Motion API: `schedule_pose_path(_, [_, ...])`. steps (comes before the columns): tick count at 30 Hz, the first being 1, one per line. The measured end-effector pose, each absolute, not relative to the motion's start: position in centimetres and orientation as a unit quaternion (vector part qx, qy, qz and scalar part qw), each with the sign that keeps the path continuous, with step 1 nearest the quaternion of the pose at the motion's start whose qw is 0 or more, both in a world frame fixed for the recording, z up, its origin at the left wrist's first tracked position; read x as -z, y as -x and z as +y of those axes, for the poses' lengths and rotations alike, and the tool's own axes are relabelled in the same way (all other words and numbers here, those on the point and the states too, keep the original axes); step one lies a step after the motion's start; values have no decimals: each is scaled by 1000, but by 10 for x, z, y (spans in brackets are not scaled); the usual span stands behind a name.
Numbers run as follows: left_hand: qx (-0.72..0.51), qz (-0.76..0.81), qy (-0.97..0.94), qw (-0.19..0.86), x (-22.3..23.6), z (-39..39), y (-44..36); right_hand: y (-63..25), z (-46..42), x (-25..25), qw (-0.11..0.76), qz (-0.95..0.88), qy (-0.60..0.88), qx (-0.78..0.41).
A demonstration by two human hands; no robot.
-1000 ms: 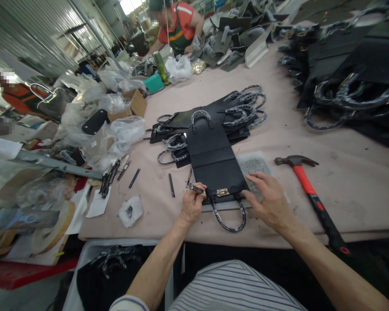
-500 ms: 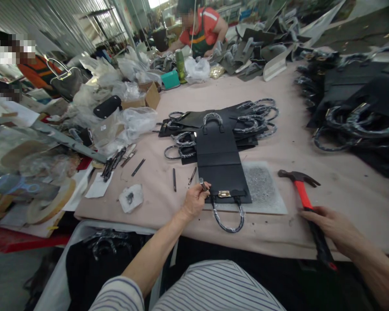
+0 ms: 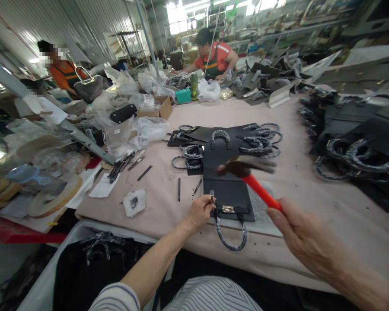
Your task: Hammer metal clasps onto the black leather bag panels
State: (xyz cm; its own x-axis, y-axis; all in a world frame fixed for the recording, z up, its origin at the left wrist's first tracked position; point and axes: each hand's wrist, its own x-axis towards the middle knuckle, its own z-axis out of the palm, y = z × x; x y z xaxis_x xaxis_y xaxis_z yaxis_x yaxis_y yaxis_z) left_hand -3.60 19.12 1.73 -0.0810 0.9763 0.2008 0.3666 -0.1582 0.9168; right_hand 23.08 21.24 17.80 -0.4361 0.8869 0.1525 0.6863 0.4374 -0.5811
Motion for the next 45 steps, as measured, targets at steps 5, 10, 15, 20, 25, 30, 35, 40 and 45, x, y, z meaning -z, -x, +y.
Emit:
schedule_pose_path(5, [-465, 556, -612, 316, -16, 192, 36, -218, 216, -188, 156, -897, 397, -114])
schedule_pose_path(10, [-469, 559, -608, 313, -18, 191, 35, -213, 208, -204, 319, -855, 403, -71])
schedule_pose_path(15, [-453, 561, -619, 312, -20, 191, 35, -216, 208, -194, 193, -900, 378, -102])
schedule_pose_path(20, [-468, 552, -617, 310, -17, 190, 35, -220, 204, -201, 349, -808, 467, -91])
schedule_pose_path(25, [-452, 550, -624, 322, -18, 190, 36, -226, 202, -186, 186, -878, 419, -139])
schedule_pose_path(30, [-460, 545, -626, 316, -19, 191, 38, -256, 219, -170, 158, -770, 540, -300])
schedule_pose_path(35, [-440, 543, -641, 317, -22, 192, 40, -307, 232, -114, 173, -537, 673, -478])
schedule_pose_path(40, [-428, 537, -658, 308, -30, 193, 42, -337, 233, -67, 111, -625, 734, -242])
schedule_pose_path(45, [-411, 535, -678, 293, -39, 198, 47, -274, 230, -64, 217, -781, 576, -106])
